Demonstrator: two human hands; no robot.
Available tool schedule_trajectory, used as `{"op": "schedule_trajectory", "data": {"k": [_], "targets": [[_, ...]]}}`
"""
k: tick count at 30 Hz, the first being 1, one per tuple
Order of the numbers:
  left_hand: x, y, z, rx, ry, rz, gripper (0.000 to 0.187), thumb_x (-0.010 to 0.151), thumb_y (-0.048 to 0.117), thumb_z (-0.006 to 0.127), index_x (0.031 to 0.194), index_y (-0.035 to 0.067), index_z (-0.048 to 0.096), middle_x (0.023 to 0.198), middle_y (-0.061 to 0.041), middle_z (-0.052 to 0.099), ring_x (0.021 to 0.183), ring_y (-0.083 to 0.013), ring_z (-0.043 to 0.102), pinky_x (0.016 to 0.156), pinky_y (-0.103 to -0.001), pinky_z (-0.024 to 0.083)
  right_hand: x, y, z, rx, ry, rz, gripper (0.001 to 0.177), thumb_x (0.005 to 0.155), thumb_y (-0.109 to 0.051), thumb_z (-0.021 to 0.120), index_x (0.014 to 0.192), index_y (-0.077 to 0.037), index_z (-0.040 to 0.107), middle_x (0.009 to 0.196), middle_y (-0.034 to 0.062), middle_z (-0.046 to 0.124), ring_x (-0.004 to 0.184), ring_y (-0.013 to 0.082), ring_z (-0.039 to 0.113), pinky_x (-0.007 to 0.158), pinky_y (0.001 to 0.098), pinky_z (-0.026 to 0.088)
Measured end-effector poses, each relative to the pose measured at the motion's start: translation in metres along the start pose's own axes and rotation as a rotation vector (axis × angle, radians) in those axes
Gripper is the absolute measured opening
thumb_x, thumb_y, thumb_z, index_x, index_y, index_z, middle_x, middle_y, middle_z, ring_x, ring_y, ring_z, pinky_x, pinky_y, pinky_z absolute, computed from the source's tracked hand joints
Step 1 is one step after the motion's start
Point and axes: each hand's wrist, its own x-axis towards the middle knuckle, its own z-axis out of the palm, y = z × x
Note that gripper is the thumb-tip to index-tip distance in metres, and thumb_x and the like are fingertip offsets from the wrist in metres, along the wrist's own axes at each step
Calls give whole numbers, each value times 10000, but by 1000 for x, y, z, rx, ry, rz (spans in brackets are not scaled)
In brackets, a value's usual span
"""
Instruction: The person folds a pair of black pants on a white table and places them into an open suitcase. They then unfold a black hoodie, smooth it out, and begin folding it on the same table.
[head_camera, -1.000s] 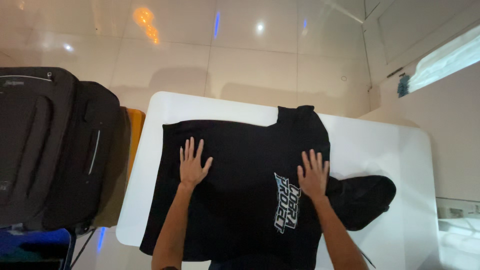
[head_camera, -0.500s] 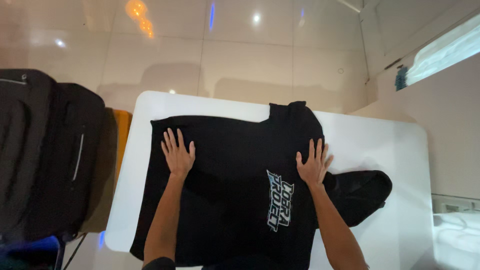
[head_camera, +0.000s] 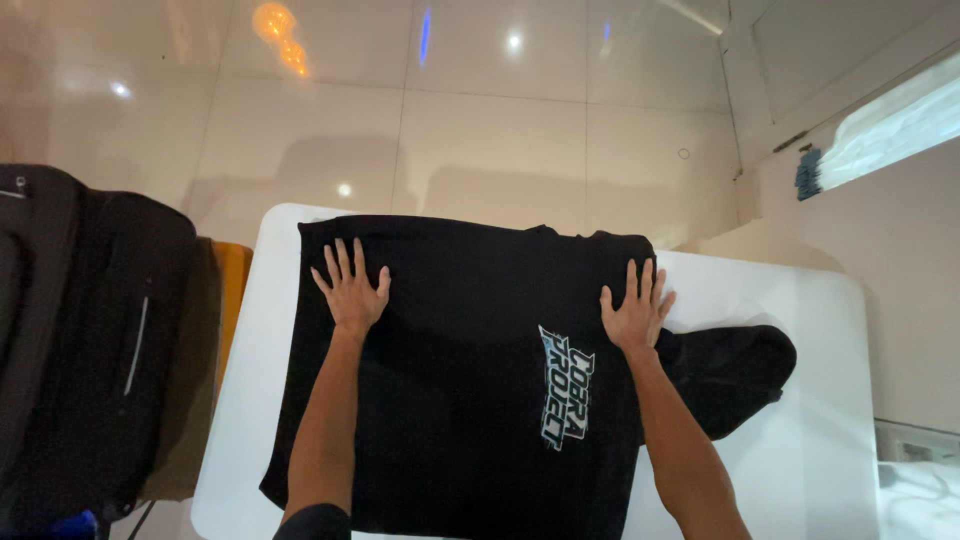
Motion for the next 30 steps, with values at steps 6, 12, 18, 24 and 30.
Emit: {"op": "schedule_trajectory", "data": {"k": [6,12,18,24,30], "targets": [[-19,15,-12,-56,151,26,732,1081,446,466,1618,-33,334,1705,-303,196,1605,-457,100,1248,-700,43,2,-2,3,-91,-5,-27,751,995,-440,516,1612,-53,333,1695,234,212,1575,446,140,1200,721,80],[-105,91,-57,54,-35,150,748,951,409,587,1540,4,365,1629,-289,227,1531,-455,138,1185,-698,109,-38,-90,-23,-155,-80,-111,756,969,-398,517,1577,6,320,1671,320,156,1549,482,127,1163,728,89],[-148,136,-35,-212,-66,323,681,986,432,583,1561,119,398,1660,-156,269,1552,-335,193,1206,-680,131,-122,-192,-15,204,-171,-378,616,1014,-369,517,1573,-141,395,1667,213,236,1558,398,175,1221,657,109],[-139,40,-43,-92,24,163,754,998,474,534,1607,74,337,1681,-156,280,1574,-341,198,1229,-685,133,-103,-112,-28,-2,-228,-270,605,1014,-365,465,1567,-128,401,1646,194,284,1517,405,229,1195,631,161],[-159,-49,-58,40,-10,-145,646,977,530,465,1572,294,375,1670,-126,284,1538,-369,185,1128,-784,62,-110,-35,-33,-12,15,-181,591,1003,-318,506,1555,-114,456,1636,177,369,1533,403,299,1216,663,194]]}}
